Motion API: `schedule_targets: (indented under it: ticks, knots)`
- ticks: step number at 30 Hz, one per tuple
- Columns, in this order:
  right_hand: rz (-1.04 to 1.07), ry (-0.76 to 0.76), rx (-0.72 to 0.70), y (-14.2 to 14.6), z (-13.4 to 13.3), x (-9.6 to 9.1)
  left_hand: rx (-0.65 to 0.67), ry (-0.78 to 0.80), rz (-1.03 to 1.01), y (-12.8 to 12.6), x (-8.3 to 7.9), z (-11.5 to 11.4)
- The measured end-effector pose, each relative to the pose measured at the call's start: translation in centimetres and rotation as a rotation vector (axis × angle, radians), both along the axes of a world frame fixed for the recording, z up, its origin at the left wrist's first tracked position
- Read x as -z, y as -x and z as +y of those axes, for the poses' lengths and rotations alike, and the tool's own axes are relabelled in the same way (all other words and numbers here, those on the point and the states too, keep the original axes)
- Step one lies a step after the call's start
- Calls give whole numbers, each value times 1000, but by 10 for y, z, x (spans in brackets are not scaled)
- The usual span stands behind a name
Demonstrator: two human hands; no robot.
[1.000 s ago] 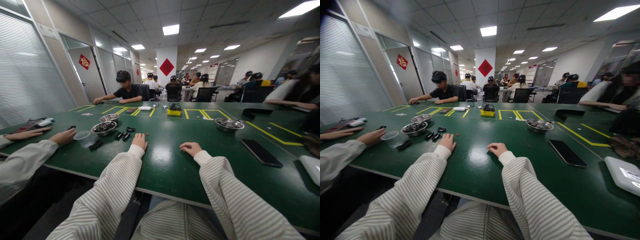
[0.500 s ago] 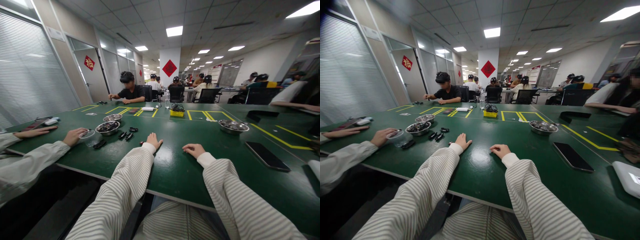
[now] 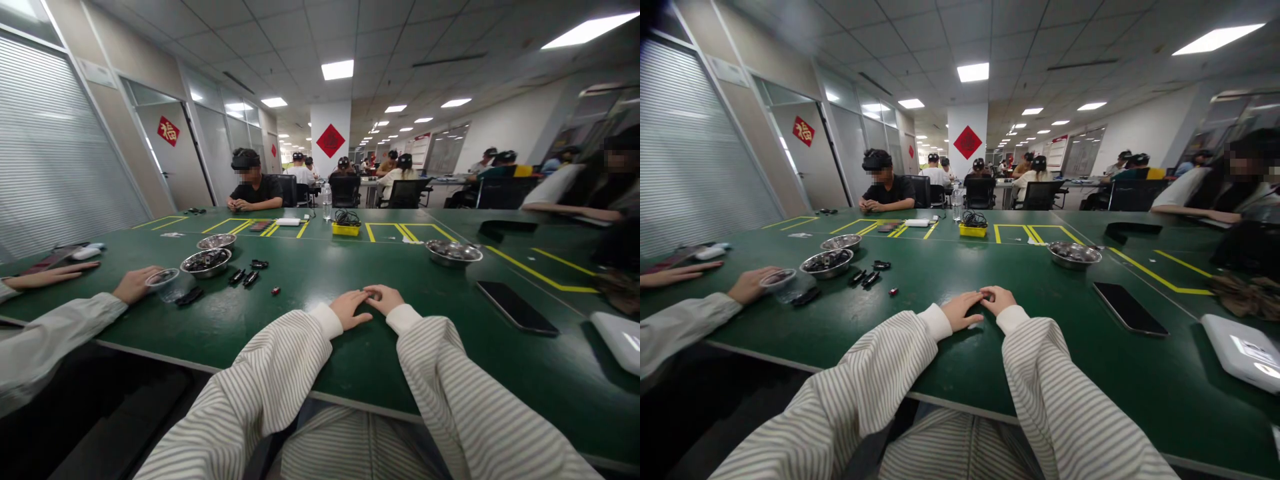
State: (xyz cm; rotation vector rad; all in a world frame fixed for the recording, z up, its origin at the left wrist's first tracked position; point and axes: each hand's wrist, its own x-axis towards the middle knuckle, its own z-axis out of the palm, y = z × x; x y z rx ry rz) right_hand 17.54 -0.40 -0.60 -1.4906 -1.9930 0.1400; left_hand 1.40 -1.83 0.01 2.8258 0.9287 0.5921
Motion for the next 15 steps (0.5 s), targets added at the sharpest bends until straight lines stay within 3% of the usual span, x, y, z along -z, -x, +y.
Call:
schedule_targets:
  ticks: [2, 4, 7, 9, 11, 13, 15]
  knots:
    - [-57, -3, -5, 0, 0, 0, -31, -17, 11, 10, -3, 3]
    - [-72, -3, -10, 0, -1, -1, -178, -74, 57, 25, -6, 8]
    - [-74, 1, -12, 1, -2, -3, -607, -146, 178, 53, -13, 18]
    - [-75, 2, -10, 2, -4, -4, -947, -124, 262, 72, -17, 24]
    - [-64, 2, -20, 4, -5, -4, -1192, -59, 324, 89, -19, 28]
    - [-49, 0, -30, 5, -6, -5, -1279, 11, 357, 102, -19, 31]
    - [-20, 0, -35, 6, -8, -6, -1264, 53, 369, 109, -19, 32]
